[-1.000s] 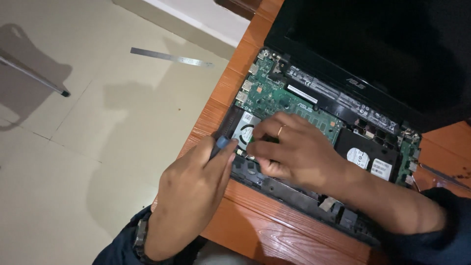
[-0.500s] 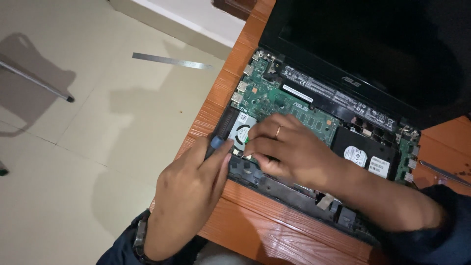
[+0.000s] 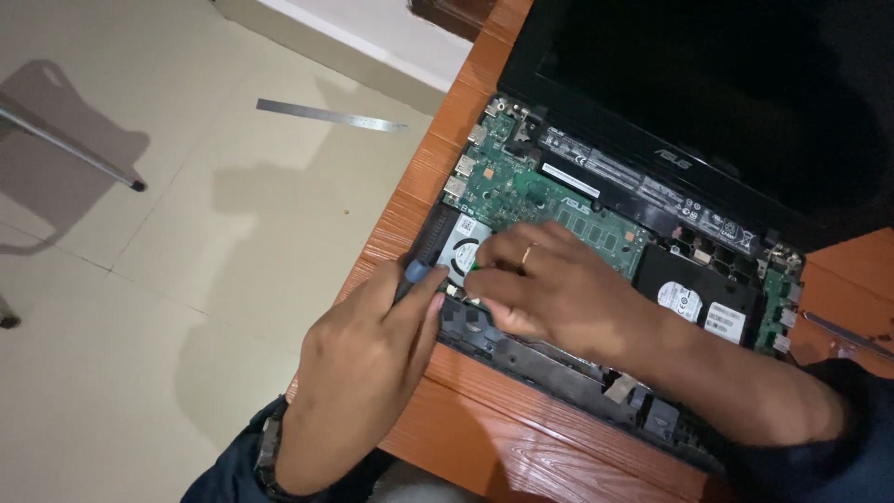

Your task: Reconnecting internal ribbon cables and securing components with screws during a laptop repair.

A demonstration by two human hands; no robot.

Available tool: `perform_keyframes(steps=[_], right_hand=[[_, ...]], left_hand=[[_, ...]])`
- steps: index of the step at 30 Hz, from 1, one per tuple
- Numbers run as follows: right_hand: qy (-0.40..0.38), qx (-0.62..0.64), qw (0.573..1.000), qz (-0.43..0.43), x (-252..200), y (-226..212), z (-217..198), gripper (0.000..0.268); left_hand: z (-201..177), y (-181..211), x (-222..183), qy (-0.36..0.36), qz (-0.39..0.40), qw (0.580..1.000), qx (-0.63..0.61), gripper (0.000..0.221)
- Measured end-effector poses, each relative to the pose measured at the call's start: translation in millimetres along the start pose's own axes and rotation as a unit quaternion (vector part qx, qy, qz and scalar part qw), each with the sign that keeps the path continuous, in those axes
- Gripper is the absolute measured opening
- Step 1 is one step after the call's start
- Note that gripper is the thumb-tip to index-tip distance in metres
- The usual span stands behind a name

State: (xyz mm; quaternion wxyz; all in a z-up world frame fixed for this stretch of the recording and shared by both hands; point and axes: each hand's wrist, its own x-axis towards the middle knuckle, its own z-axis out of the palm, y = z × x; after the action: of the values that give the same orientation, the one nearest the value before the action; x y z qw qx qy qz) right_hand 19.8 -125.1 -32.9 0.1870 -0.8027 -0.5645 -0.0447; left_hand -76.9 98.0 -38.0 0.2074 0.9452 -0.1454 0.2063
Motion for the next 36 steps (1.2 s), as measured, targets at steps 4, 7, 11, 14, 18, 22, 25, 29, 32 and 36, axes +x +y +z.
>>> perform_keyframes(steps=[4, 7, 11, 14, 18, 22, 25, 29, 32, 36], right_hand=[[-0.044, -0.025, 0.999, 0.007, -1, 3, 2, 0.045], [-0.051, -0.024, 0.998, 0.005, -1, 2, 3, 0.042], [-0.093, -0.019, 0.995, 0.014, 2, -1, -3, 0.045], [-0.079, -0.017, 0.997, 0.02, 2, -2, -2, 0.043], [-0.038, -0.025, 0.999, -0.002, 0, -1, -2, 0.048], [-0.031, 0.025, 0.999, 0.027, 2, -3, -3, 0.025], [-0.028, 0.029, 0.999, 0.035, 4, -2, -2, 0.023], [-0.05, -0.005, 0.998, 0.028, -2, 1, 0, 0.031], [-0.052, -0.012, 0.998, 0.022, -2, 0, 1, 0.034], [-0.007, 0.03, 0.999, -0.025, -9, 15, 5, 0.033]], left_hand=[[-1, 2, 1, -0.004, -0.002, 1.0, 0.002, 0.023], [-2, 5, 2, 0.0, -0.007, 1.0, -0.004, 0.023], [-3, 7, 1, -0.004, -0.019, 1.0, -0.018, 0.023], [1, 5, 1, -0.002, -0.021, 1.0, -0.013, 0.023], [-1, 8, 2, -0.015, -0.033, 0.999, -0.009, 0.024], [-4, 11, 4, -0.018, -0.053, 0.998, -0.021, 0.024], [-5, 12, 4, -0.027, -0.063, 0.997, -0.027, 0.024], [-6, 14, 6, -0.021, -0.058, 0.998, -0.019, 0.022], [-3, 11, 4, -0.032, -0.06, 0.997, -0.022, 0.024], [-5, 11, 5, -0.028, -0.06, 0.998, -0.022, 0.023]])
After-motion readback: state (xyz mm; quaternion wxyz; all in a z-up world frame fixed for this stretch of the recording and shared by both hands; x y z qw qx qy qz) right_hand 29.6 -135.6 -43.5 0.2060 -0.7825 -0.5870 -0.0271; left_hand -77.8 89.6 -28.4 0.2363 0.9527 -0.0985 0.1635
